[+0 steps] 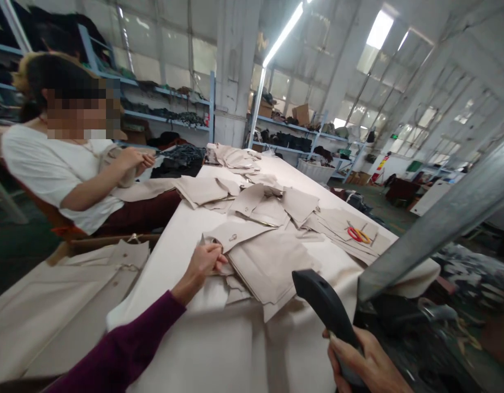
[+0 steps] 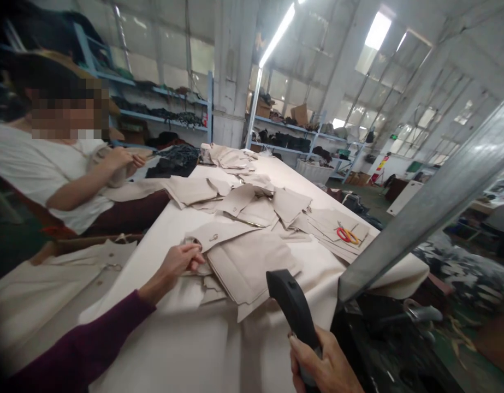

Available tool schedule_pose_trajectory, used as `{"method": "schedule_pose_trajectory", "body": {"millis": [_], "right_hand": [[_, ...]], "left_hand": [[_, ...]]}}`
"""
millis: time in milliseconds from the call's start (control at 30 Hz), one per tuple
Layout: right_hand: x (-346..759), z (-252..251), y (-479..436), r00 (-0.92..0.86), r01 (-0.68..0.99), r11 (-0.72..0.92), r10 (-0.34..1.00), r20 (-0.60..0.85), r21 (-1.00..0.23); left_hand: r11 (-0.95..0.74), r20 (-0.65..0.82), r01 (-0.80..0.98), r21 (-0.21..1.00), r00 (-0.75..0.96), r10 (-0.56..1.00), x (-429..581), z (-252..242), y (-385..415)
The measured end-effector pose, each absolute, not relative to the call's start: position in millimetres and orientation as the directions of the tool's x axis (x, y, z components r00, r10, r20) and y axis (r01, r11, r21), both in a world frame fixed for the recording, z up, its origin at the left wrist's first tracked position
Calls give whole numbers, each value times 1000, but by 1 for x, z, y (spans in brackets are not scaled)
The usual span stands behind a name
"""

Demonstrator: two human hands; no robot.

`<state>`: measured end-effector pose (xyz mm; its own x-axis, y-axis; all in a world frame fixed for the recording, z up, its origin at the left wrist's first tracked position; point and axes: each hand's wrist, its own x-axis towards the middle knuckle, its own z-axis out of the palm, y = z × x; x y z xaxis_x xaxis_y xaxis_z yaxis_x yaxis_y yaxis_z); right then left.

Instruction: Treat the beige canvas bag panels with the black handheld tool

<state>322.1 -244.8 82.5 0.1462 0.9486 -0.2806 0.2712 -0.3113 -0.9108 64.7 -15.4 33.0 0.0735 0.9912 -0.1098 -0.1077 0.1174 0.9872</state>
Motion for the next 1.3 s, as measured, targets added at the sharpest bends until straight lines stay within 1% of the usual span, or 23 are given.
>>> {"method": "schedule_pose_trajectory", "body": {"millis": [100, 200, 233, 300, 400, 467, 533, 600, 667, 733, 767, 833, 900, 967, 1000, 1033, 1100, 1200, 1300], "right_hand": [[313, 78, -250, 150, 221, -344, 937, -316, -913], [303, 74, -257, 148, 210, -401, 914, -377, -892], [300, 72, -259, 143, 210, -426, 904, -403, -880], [294, 69, -264, 145, 226, -473, 881, -450, -852], [288, 65, -270, 189, 295, -515, 857, -479, -805], [284, 63, -268, 204, 325, -518, 855, -476, -791], [280, 63, -262, 167, 321, -505, 863, -477, -801], [276, 64, -251, 81, 287, -478, 875, -477, -830], [273, 65, -241, 11, 242, -433, 896, -444, -868], [273, 65, -235, -23, 197, -390, 915, -402, -899], [274, 66, -234, -24, 177, -381, 920, -391, -907], [277, 67, -238, 10, 156, -396, 917, -399, -905], [281, 69, -248, 85, 176, -445, 896, -436, -878], [285, 71, -261, 178, 223, -491, 870, -460, -842], [288, 72, -268, 218, 246, -500, 863, -456, -830], [292, 72, -274, 243, 262, -502, 861, -447, -824], [302, 70, -282, 275, 259, -494, 862, -427, -830], [322, 69, -279, 279, 200, -473, 867, -412, -858], [340, 72, -262, 312, 194, -416, 885, -346, -889]], "left_hand": [[144, -141, -141, 979, 35, 989, 67, 19, -58], [231, -213, -178, 957, 115, 970, 79, 9, -94], [225, -204, -178, 958, 129, 970, 83, 7, -101], [145, -129, -143, 979, 110, 985, 90, 4, -106], [-51, 51, 8, 999, 43, 998, 90, 4, -96], [-133, 131, 101, 986, 26, 991, 86, 7, -87], [-170, 167, 159, 972, 35, 985, 81, 8, -82], [-246, 236, 241, 939, 68, 969, 76, 6, -79], [-415, 390, 358, 836, 142, 910, 73, 1, -76], [-603, 545, 469, 645, 271, 794, 69, -5, -70], [-672, 592, 513, 534, 340, 731, 68, -8, -66], [-744, 625, 588, 318, 460, 631, 68, -11, -57], [-766, 620, 632, 116, 556, 553, 70, -10, -49], [-782, 607, 622, -48, 640, 472, 75, -8, -42], [-791, 600, 602, -111, 675, 429, 78, -6, -40], [-799, 593, 580, -160, 703, 392, 81, -5, -37], [-811, 576, 543, -217, 742, 343, 86, -4, -33], [-833, 534, 497, -242, 785, 313, 87, -5, -26], [-866, 480, 431, -254, 833, 273, 81, -4, -18]]}}
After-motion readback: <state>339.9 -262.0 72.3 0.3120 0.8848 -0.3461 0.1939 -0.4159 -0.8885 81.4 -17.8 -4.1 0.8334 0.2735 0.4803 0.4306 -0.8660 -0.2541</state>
